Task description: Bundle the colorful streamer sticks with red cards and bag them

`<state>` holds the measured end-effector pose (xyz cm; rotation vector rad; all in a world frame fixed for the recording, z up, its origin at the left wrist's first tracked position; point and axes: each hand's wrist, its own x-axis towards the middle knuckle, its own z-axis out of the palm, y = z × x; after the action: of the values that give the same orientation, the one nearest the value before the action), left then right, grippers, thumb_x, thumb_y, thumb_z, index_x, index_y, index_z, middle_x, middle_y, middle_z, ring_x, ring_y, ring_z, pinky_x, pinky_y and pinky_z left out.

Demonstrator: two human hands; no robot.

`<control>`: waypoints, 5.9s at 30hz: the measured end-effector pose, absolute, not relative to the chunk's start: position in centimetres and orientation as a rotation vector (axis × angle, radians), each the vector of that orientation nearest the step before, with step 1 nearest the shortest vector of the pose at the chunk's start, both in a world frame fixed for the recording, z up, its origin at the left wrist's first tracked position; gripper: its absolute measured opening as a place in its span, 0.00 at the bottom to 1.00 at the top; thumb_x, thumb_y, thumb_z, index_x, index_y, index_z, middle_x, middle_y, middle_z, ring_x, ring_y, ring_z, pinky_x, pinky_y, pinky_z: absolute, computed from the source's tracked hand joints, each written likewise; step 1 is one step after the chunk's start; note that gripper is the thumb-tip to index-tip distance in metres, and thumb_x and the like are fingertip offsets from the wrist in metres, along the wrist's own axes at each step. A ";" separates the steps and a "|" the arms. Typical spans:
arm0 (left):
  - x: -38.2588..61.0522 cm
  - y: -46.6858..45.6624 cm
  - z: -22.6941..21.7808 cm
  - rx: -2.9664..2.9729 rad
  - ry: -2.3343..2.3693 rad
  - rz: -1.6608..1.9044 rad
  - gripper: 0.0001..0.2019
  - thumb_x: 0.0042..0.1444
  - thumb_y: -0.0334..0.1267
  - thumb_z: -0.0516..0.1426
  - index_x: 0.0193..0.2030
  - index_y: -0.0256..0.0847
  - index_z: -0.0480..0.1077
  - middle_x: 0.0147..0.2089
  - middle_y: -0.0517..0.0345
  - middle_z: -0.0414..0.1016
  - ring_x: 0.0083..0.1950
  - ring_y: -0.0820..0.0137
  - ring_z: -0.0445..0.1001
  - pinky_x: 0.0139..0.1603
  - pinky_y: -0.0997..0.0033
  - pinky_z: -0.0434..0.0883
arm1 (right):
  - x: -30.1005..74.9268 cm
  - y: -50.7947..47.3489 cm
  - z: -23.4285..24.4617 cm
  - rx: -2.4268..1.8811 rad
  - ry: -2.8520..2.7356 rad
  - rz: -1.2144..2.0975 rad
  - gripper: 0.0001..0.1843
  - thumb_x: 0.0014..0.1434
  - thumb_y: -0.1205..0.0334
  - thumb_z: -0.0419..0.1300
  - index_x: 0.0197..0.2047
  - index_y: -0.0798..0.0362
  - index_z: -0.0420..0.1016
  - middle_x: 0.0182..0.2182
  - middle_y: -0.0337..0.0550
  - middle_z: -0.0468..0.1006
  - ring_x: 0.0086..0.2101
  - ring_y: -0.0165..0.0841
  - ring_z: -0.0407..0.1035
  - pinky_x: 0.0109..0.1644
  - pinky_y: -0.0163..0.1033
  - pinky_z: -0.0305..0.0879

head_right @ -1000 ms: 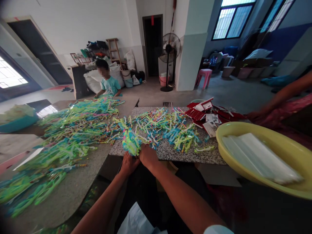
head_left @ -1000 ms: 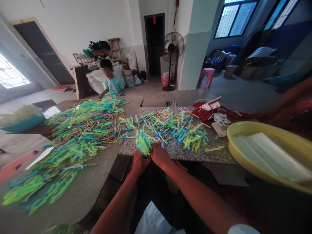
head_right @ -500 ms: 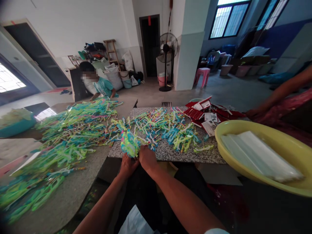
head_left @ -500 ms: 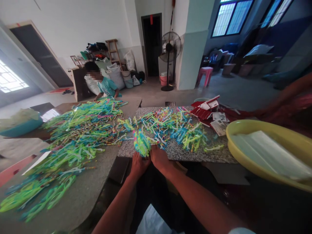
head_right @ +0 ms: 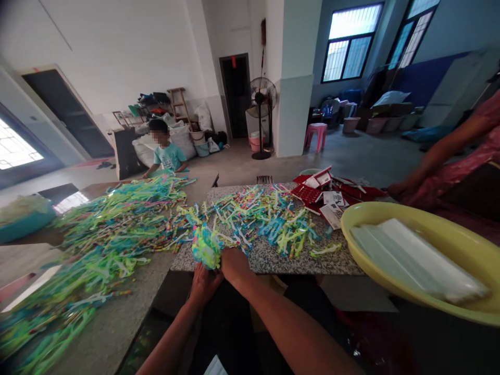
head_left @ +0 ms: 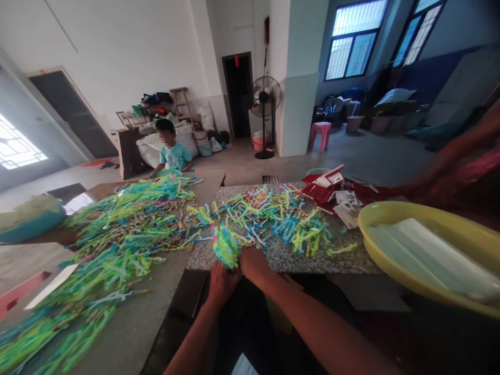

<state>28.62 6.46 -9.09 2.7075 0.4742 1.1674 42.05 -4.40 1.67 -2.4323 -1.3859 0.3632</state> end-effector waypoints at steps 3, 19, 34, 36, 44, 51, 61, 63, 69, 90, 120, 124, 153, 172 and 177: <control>28.7 6.5 -9.1 2.699 0.467 1.160 0.11 0.61 0.45 0.61 0.45 0.41 0.72 0.39 0.49 0.77 0.46 0.55 0.77 0.48 0.53 0.75 | 41.9 -4.1 1.6 -2.451 -1.360 0.372 0.16 0.68 0.63 0.54 0.50 0.60 0.80 0.43 0.60 0.83 0.47 0.45 0.79 0.47 0.40 0.71; 28.7 6.1 -8.3 2.628 0.533 1.112 0.16 0.63 0.45 0.60 0.54 0.41 0.69 0.50 0.45 0.77 0.56 0.53 0.75 0.58 0.47 0.74 | 50.6 -6.5 -1.4 -2.629 -1.197 0.294 0.15 0.67 0.60 0.58 0.53 0.56 0.77 0.52 0.55 0.79 0.51 0.41 0.75 0.49 0.38 0.65; 28.3 6.4 -7.8 2.628 0.541 1.010 0.19 0.62 0.44 0.61 0.57 0.40 0.70 0.52 0.43 0.77 0.58 0.52 0.75 0.59 0.47 0.76 | 48.3 -4.4 -1.0 -2.596 -1.348 0.208 0.17 0.70 0.61 0.53 0.52 0.58 0.79 0.56 0.59 0.76 0.48 0.40 0.76 0.50 0.39 0.67; 28.3 6.4 -7.9 2.627 0.539 0.999 0.19 0.62 0.46 0.61 0.56 0.41 0.70 0.52 0.43 0.77 0.58 0.52 0.75 0.59 0.47 0.76 | 48.8 -4.5 -1.1 -2.585 -1.254 0.243 0.16 0.70 0.61 0.54 0.51 0.59 0.80 0.51 0.59 0.79 0.47 0.41 0.76 0.48 0.38 0.66; 28.3 6.6 -9.0 2.606 0.558 0.991 0.18 0.62 0.48 0.63 0.54 0.41 0.70 0.51 0.44 0.77 0.58 0.52 0.75 0.60 0.46 0.74 | 47.6 -6.1 -1.5 -1.997 -0.884 0.723 0.16 0.70 0.55 0.55 0.41 0.56 0.79 0.28 0.41 0.81 0.25 0.29 0.72 0.29 0.31 0.62; 28.2 6.4 -9.0 2.575 0.556 0.980 0.22 0.62 0.49 0.63 0.58 0.41 0.68 0.53 0.45 0.76 0.59 0.53 0.74 0.60 0.46 0.73 | 44.0 -6.8 -1.1 -1.925 -0.965 0.831 0.13 0.70 0.59 0.54 0.47 0.55 0.77 0.30 0.40 0.81 0.26 0.29 0.73 0.30 0.31 0.64; 28.3 6.5 -8.8 2.598 0.523 0.989 0.19 0.63 0.50 0.62 0.54 0.40 0.69 0.49 0.45 0.77 0.55 0.54 0.75 0.59 0.46 0.74 | 43.4 -5.9 -2.2 -2.134 -1.299 0.474 0.13 0.70 0.59 0.55 0.52 0.53 0.78 0.45 0.46 0.83 0.46 0.35 0.76 0.47 0.34 0.61; 28.3 6.5 -8.7 2.600 0.522 0.975 0.19 0.63 0.49 0.62 0.54 0.41 0.69 0.50 0.45 0.77 0.55 0.54 0.75 0.59 0.46 0.74 | 43.2 -5.8 -2.3 -2.144 -1.324 0.461 0.14 0.71 0.59 0.54 0.53 0.53 0.77 0.46 0.47 0.83 0.46 0.35 0.75 0.47 0.34 0.61; 28.3 6.6 -9.0 2.594 0.528 0.975 0.19 0.64 0.50 0.61 0.55 0.41 0.69 0.50 0.45 0.76 0.55 0.53 0.75 0.58 0.47 0.74 | 43.7 -5.8 -1.7 -2.124 -1.266 0.448 0.14 0.69 0.58 0.56 0.53 0.52 0.76 0.44 0.45 0.83 0.44 0.34 0.76 0.45 0.33 0.61; 28.4 6.6 -9.8 2.598 0.541 1.112 0.14 0.62 0.48 0.61 0.50 0.44 0.69 0.43 0.50 0.76 0.48 0.55 0.76 0.51 0.51 0.76 | 58.4 -2.1 0.6 -2.730 -1.219 0.119 0.20 0.72 0.66 0.47 0.60 0.54 0.74 0.52 0.54 0.78 0.50 0.41 0.75 0.51 0.40 0.65; 28.8 6.7 -10.6 2.699 0.539 1.235 0.19 0.65 0.52 0.58 0.53 0.40 0.68 0.45 0.46 0.76 0.52 0.51 0.77 0.53 0.47 0.76 | 53.3 -9.9 -1.1 -2.390 -1.833 0.159 0.12 0.70 0.59 0.53 0.49 0.50 0.77 0.47 0.45 0.78 0.48 0.35 0.73 0.49 0.35 0.63; 28.8 6.7 -10.5 2.681 0.536 1.225 0.18 0.65 0.51 0.59 0.52 0.41 0.68 0.44 0.47 0.76 0.52 0.51 0.77 0.53 0.48 0.76 | 53.5 -10.3 -1.3 -2.505 -1.601 0.082 0.14 0.72 0.60 0.50 0.49 0.51 0.76 0.47 0.46 0.80 0.48 0.36 0.74 0.48 0.35 0.63; 28.9 6.0 -9.6 2.685 0.571 1.119 0.18 0.64 0.49 0.60 0.53 0.41 0.66 0.47 0.45 0.75 0.54 0.51 0.75 0.58 0.43 0.74 | 52.0 -12.5 -2.2 -1.875 -0.384 0.857 0.13 0.62 0.59 0.54 0.26 0.52 0.67 0.20 0.37 0.72 0.18 0.27 0.63 0.21 0.32 0.56; 28.9 6.0 -9.6 2.628 0.600 1.074 0.20 0.63 0.50 0.61 0.55 0.41 0.67 0.49 0.44 0.76 0.56 0.50 0.74 0.58 0.43 0.73 | 46.4 -9.7 -3.1 -1.542 -0.670 0.868 0.17 0.58 0.61 0.60 0.51 0.51 0.73 0.27 0.32 0.76 0.24 0.29 0.71 0.29 0.33 0.70; 28.9 5.9 -9.1 2.624 0.579 1.080 0.17 0.64 0.49 0.60 0.53 0.42 0.68 0.47 0.46 0.76 0.54 0.52 0.75 0.55 0.46 0.75 | 45.5 -9.0 -3.0 -1.508 -0.605 0.999 0.24 0.61 0.61 0.62 0.60 0.51 0.74 0.36 0.38 0.82 0.35 0.33 0.79 0.38 0.35 0.75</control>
<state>28.93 5.93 -9.13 2.6236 0.5795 1.0795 45.48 -8.99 -3.00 -1.5077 -0.6047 0.9986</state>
